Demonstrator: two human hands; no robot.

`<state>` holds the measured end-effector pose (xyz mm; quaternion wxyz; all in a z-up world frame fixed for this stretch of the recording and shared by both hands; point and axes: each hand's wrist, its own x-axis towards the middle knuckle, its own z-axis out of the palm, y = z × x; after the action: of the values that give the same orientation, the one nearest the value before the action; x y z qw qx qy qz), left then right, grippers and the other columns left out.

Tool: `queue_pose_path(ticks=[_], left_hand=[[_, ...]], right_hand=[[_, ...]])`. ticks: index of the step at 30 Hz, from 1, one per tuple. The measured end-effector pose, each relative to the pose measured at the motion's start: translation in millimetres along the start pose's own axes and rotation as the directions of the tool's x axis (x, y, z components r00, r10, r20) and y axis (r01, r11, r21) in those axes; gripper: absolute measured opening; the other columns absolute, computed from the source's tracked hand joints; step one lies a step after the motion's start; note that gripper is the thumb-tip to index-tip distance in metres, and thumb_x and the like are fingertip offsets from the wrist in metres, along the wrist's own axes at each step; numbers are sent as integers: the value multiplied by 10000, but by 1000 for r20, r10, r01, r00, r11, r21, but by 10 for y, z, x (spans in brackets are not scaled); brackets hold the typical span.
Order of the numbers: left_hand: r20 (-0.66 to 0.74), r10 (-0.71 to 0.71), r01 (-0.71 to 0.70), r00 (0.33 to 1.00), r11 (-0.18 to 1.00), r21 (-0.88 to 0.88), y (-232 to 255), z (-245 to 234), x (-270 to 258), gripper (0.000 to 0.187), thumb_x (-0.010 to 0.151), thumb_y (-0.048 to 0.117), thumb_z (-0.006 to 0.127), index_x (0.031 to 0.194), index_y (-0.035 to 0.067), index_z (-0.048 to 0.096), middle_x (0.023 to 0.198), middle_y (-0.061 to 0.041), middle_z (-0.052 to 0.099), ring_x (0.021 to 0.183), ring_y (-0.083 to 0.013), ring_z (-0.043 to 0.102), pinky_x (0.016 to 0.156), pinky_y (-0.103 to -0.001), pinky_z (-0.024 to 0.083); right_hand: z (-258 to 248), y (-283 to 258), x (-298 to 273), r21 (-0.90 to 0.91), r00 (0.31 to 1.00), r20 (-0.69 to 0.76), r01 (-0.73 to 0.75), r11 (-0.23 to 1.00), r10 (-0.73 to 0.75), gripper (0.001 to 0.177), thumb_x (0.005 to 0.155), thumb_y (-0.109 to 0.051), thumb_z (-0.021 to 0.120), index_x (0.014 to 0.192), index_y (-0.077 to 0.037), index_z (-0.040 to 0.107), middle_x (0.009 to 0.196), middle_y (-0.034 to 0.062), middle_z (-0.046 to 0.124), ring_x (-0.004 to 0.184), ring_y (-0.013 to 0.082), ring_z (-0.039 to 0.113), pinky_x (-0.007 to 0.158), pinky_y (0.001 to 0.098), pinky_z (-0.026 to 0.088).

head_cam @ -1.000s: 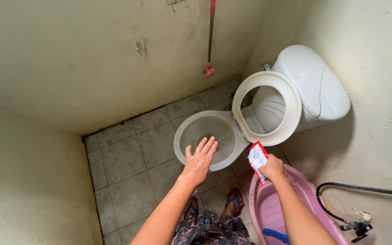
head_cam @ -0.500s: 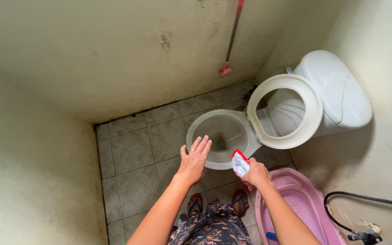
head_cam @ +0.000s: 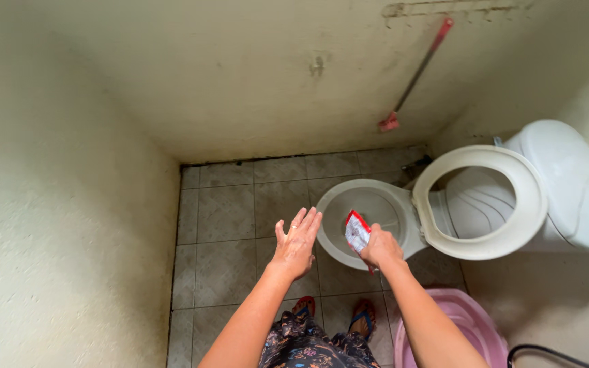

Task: The person pours liquid cleaner into the toilet bowl, then adds powder from a sachet. They use a toilet brush to scrub the bowl and the exterior of the cistern, rinsing the brush with water from a pink basin during the process.

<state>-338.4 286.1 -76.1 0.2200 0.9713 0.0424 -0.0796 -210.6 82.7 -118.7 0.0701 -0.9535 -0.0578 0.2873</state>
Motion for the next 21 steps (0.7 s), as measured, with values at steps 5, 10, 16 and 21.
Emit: queue_pose_path(ticks=[5, 10, 16, 21], left_hand=[[-45, -21, 20, 999, 1000, -23, -114, 52, -25, 1055, 732, 72, 843, 1591, 141, 234, 1664, -42, 244, 1540, -270, 186, 1148, -689, 194], [-60, -44, 41, 997, 998, -45, -172, 106, 5, 1054, 733, 67, 843, 1592, 144, 236, 1661, -37, 258, 1538, -271, 201, 1146, -691, 198], [-75, -42, 35, 996, 996, -84, -171, 79, 77, 1054, 740, 62, 839, 1599, 154, 236, 1670, -34, 254, 1543, -271, 194, 1162, -680, 182], [10, -84, 85, 996, 993, -77, -111, 13, 178, 1049, 766, 64, 826, 1603, 149, 200, 1679, -28, 213, 1553, -262, 158, 1180, -661, 156]], right_hand=[[-239, -276, 184, -54, 1000, 11, -21, 998, 21, 647, 771, -228, 810, 1313, -76, 492, 1245, 187, 692, 1189, 368, 666, 964, 469, 557], [-440, -422, 407, -61, 1000, -15, -20, 998, 20, 631, 795, -277, 807, 1310, -71, 504, 1265, 187, 689, 1199, 366, 664, 960, 471, 559], [-522, -437, 716, -48, 998, -56, -36, 998, 34, 687, 780, -316, 828, 1349, -87, 518, 1295, 195, 675, 1204, 362, 662, 977, 465, 549], [-623, -246, 956, 52, 990, -101, -98, 994, 103, 649, 787, -301, 811, 1341, -86, 552, 1280, 207, 687, 1185, 368, 674, 975, 465, 549]])
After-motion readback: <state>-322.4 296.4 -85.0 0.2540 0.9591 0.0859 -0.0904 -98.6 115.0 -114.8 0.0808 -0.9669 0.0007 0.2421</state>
